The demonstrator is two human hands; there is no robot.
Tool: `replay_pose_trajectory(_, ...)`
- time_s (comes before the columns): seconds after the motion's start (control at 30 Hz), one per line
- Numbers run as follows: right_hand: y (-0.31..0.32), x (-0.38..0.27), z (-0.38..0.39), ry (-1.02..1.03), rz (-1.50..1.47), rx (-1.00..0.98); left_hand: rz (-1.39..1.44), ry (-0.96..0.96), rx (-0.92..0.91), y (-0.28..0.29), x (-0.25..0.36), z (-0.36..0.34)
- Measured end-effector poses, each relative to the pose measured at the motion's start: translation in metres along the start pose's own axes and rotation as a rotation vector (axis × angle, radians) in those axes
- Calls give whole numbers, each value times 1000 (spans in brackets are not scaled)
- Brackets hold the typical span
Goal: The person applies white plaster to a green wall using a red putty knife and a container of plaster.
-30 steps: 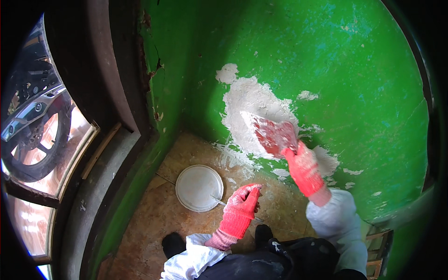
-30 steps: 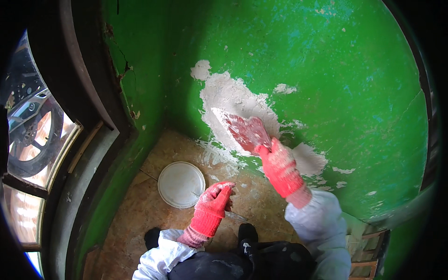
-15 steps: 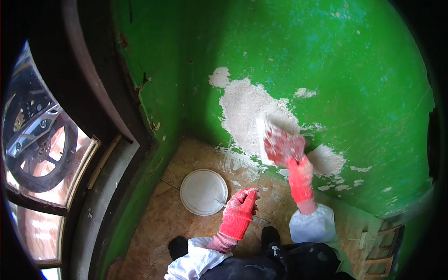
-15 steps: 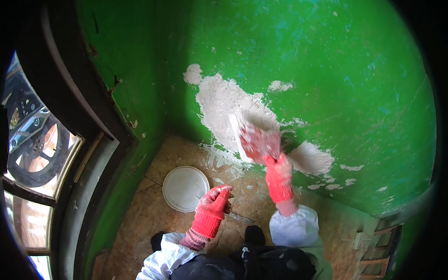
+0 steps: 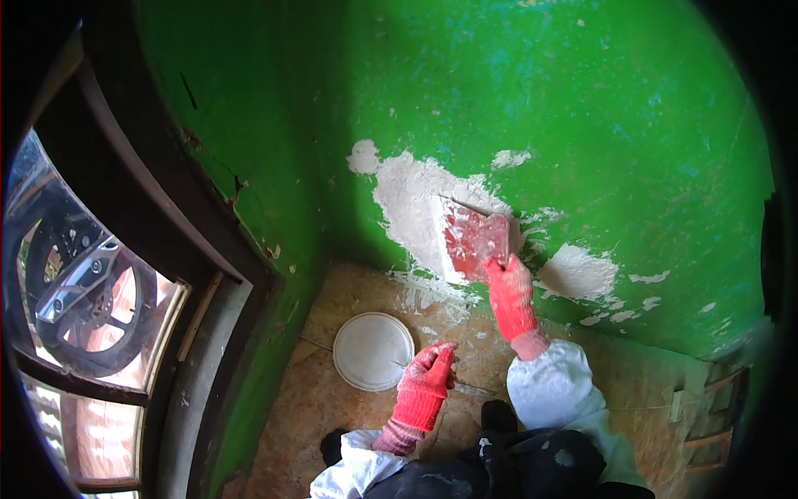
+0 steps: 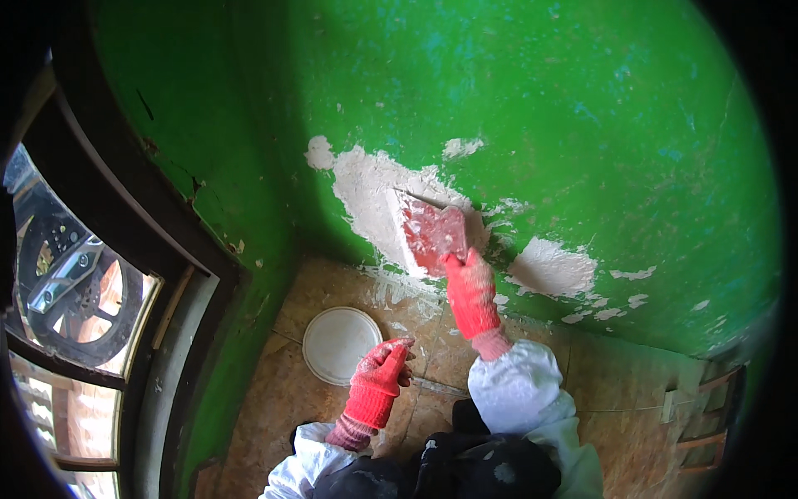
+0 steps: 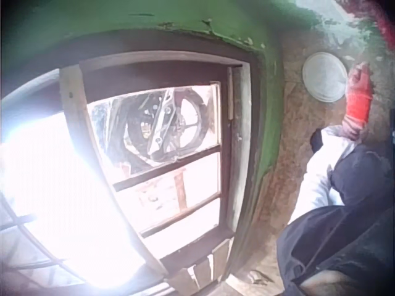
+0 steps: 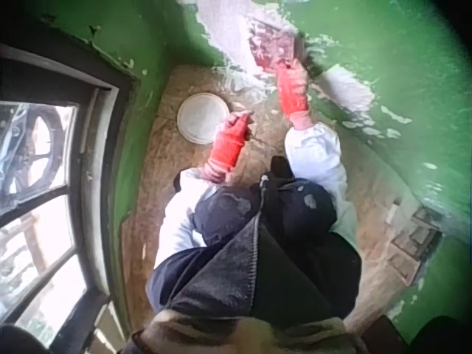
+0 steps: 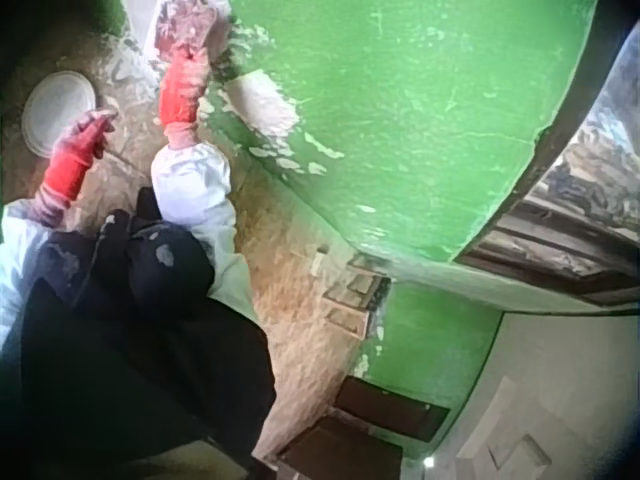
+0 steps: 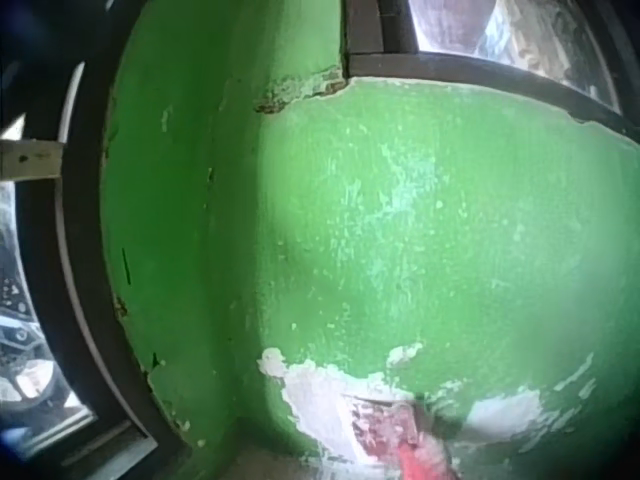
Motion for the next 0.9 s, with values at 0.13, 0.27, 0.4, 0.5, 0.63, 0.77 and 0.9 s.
replay_pose_trajectory(0.13,28,33,2,-81,-304,171,-17,8,66,3,9,6)
replay_pose_trajectory(0.27,19,40,35,47,-390,169,-34,64,158,7,4,3)
replay_pose_trajectory(0.4,1,7,10,36,-113,45,-55,14,97,5,-1,3)
replay_pose_trajectory(0.5,-1,25,-7,-65,-388,116,-116,39,136,10,0,5)
replay_pose_trajectory(0.63,24,67,15,-60,-683,236,-113,61,172,5,8,8)
replay_pose_trajectory(0.77,14,45,24,4,-702,164,-179,59,125,1,0,6)
replay_pose_trajectory(0.9,0,32,-17,53,-488,106,-197,69,131,7,-9,1)
Point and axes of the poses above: each hand's wrist, its own z-axis away from the middle knuckle, its own y-axis out of the back of the hand, x = y × z, the point moved 1 cm from there along -z, towards the middle knuckle, and after that the axes turned 14 degrees about -z, right-handed, at the moved point
